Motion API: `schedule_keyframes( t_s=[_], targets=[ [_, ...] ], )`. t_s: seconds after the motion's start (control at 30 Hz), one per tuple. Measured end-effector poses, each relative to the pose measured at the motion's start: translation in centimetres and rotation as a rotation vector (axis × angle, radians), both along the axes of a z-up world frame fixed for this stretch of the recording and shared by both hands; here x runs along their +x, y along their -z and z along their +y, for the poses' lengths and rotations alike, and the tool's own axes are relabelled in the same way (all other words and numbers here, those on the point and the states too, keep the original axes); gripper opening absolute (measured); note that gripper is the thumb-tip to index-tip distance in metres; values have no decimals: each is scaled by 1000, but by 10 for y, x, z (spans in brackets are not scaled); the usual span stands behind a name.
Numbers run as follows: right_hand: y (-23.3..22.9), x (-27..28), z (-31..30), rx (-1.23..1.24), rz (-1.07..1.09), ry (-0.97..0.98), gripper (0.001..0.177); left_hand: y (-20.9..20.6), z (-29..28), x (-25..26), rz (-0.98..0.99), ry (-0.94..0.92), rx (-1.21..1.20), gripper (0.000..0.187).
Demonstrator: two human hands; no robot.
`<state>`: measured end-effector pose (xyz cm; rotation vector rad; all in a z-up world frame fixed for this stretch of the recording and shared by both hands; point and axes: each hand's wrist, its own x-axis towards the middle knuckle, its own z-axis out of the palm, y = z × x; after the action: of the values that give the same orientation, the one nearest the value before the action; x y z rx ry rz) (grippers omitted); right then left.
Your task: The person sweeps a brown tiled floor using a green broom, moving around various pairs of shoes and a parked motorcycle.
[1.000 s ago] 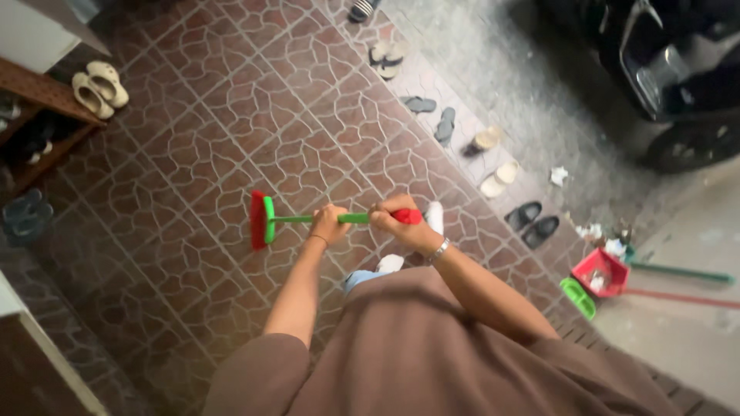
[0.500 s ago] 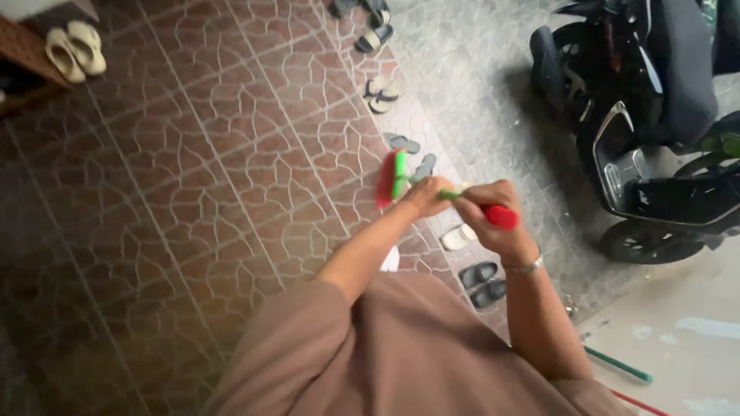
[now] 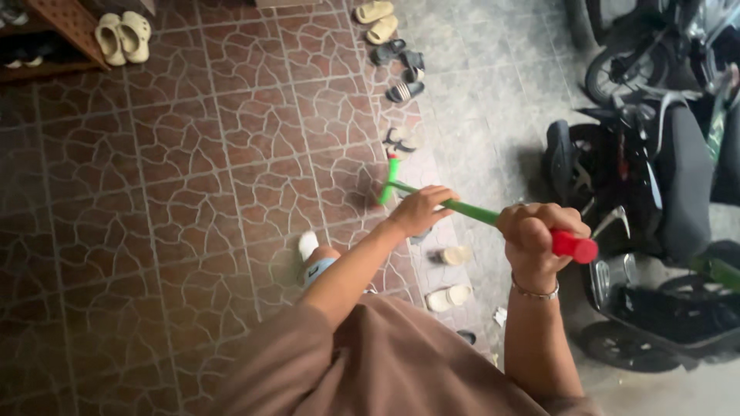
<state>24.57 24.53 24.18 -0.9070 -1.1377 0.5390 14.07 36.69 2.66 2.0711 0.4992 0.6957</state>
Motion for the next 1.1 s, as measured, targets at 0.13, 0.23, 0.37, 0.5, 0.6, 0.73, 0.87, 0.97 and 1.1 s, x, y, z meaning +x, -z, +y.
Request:
schedule_keyframes(
  t_s=[0.13, 0.23, 0.37, 0.5, 0.6, 0.73, 0.87, 0.97, 1.1],
  targets=[
    [35, -13, 73, 35, 275, -87, 33, 15, 59, -60, 104, -225, 68, 27],
    [60, -42, 132, -38, 304, -226, 32, 32, 116, -124, 202, -349, 53, 26],
    [89, -95, 213, -157, 169, -410, 30, 49, 189, -220, 349, -456, -3, 28],
    [114, -152, 284, -304, 51, -577, 29, 78, 247, -305, 462, -623, 77, 35],
    [132, -198, 332, -469, -53, -655, 31, 116, 289, -353, 631, -764, -118, 47],
    [145, -227, 370, -552, -172, -714, 27, 161, 329, -389, 676, -778, -72, 52],
    [145, -213, 398, -597, -153, -675, 29, 171, 354, -381, 601, -722, -172, 54],
    [140, -192, 425, -663, -171, -645, 27, 168, 373, -360, 560, -723, -156, 50],
    [131, -170, 451, -733, -151, -582, 28, 163, 399, -327, 472, -718, -86, 52]
  ],
)
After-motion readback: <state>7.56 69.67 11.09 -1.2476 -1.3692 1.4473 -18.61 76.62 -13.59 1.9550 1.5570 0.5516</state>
